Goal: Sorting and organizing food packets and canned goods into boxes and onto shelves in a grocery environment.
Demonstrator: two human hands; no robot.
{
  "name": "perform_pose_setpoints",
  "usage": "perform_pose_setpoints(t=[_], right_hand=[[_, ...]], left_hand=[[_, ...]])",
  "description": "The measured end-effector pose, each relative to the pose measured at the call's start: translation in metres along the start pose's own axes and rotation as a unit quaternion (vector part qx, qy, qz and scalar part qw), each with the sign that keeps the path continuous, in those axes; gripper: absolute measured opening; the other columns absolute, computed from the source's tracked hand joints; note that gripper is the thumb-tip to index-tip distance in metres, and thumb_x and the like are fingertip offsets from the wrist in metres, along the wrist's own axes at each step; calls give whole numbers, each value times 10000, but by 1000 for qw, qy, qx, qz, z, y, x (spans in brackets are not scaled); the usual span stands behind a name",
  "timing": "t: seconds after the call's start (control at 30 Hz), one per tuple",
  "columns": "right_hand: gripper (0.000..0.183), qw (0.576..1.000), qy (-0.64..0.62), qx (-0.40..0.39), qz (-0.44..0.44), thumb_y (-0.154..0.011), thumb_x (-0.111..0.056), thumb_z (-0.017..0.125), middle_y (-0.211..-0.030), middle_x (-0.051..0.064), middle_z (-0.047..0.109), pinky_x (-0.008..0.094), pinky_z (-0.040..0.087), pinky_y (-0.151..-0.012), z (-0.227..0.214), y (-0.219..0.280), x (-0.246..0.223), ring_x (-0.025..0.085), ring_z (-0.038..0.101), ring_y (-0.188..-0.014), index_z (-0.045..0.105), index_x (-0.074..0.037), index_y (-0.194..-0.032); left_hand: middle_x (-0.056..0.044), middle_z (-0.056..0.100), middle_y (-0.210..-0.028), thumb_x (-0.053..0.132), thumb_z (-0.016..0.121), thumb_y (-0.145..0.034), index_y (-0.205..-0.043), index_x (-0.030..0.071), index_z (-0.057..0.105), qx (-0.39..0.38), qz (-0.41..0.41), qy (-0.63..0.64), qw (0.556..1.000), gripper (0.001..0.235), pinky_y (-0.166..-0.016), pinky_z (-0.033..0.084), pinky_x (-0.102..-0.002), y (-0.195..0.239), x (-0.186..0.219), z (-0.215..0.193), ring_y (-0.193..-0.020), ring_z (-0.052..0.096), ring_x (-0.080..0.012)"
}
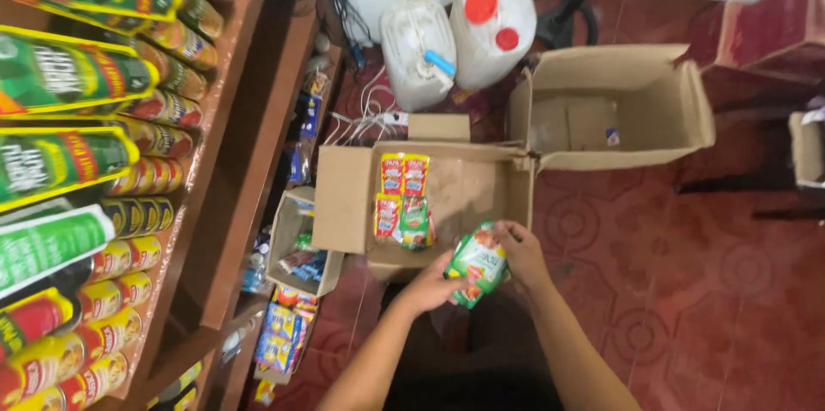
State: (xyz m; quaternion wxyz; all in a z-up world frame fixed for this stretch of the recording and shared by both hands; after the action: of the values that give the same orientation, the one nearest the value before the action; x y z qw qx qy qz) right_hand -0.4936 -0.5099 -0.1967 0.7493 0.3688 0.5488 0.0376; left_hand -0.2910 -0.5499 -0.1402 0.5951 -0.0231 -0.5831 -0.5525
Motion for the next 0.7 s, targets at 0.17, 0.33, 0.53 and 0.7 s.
perform_pose_setpoints(t=[0.17, 0.33, 0.53, 0.7], right_hand=[[340, 988, -142, 49, 33, -937, -165, 683, -1075, 92, 679, 379, 612, -760, 42, 2, -16, 178, 698, -899, 587, -52, -1242], [409, 983, -149, 9, 105, -902, -54, 726, -1162, 154, 651, 438, 621, -779, 28, -25, 73, 261, 689, -993, 535, 4, -1259], [534, 997, 24, -43, -64, -860, -46, 703, -1312, 96, 642, 334, 496, -1010, 25, -141, 159, 173, 621, -1191, 520, -61, -1361], [314, 999, 46, 25, 6, -950, -64, 688, -1102, 117, 718, 373, 597, -842, 19, -255, 242, 195, 694, -970, 572, 5, -1233]], left_hand=[[-62, 692, -1226, 218, 743, -895, -1530, 141, 433, 11, -21, 33, 999, 711, -733, 601, -326, -22, -5, -27, -1005, 689, -162], [-34, 661, -1314, 161, 734, -931, -1553, 135, 376, 68, -16, 42, 997, 719, -958, 539, -317, -80, -74, -46, -1160, 626, -146], [-122, 549, -1517, 71, 702, -968, -1508, 24, 466, 122, 131, -6, 984, 591, -1154, 351, -424, -180, -157, -93, -1413, 478, -238], [-249, 587, -1247, 117, 821, -851, -1336, -45, 446, 310, 181, -237, 903, 634, -1114, 336, -485, -234, -182, -141, -1181, 580, -375]])
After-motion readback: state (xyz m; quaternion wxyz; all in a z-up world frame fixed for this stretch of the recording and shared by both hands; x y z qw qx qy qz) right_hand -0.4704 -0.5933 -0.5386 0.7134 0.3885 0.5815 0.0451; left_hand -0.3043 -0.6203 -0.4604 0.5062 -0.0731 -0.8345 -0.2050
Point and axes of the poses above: each hand's wrist, its own y-axis away from the middle knuckle, its own z-axis out of the palm, x = y × z, the point moved 6 cm from there along -y, towards the middle knuckle
